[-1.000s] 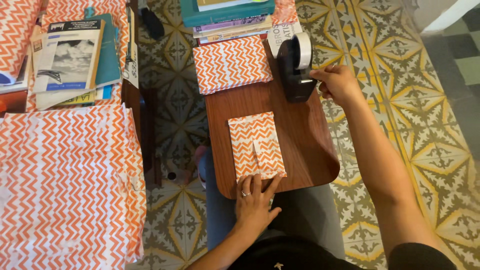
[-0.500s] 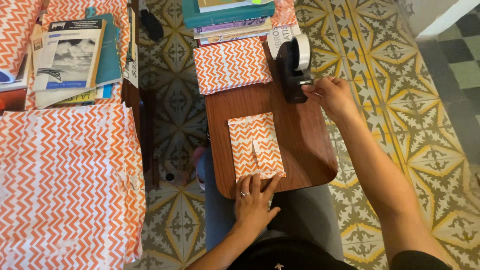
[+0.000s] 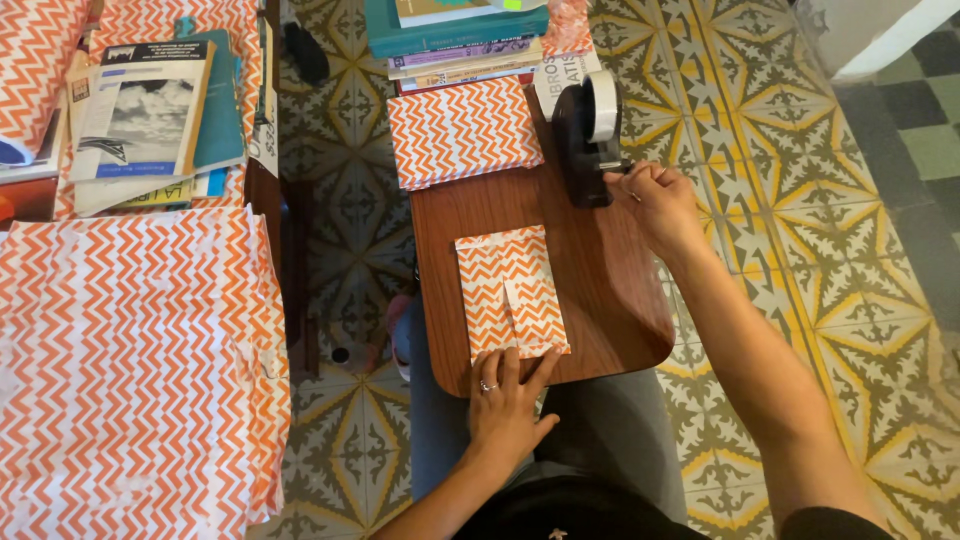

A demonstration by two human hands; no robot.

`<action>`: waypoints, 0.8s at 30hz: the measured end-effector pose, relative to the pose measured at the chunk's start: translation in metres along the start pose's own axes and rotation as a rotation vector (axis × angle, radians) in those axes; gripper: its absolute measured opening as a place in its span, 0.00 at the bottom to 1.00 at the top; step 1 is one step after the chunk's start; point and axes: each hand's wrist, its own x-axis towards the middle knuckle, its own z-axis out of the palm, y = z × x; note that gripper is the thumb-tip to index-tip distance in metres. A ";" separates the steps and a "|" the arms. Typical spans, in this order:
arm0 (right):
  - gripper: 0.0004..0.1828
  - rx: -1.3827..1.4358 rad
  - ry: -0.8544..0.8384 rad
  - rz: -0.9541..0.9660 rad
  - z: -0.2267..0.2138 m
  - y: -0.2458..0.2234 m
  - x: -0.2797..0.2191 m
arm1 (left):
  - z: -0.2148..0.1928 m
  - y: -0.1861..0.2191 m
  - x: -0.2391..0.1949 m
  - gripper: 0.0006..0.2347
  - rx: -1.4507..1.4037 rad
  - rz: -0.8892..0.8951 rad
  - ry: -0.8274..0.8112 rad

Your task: The person wraps several books one by one using orange-and-white chevron-patterned paper and a tape dispenser. They fold the paper around each book, crease the edges, and secure the folds with tape, stacking the finished wrapped books on a small table.

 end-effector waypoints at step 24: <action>0.02 -0.282 -0.045 0.232 -0.022 0.002 -0.004 | -0.002 -0.001 0.000 0.50 -0.007 0.013 0.015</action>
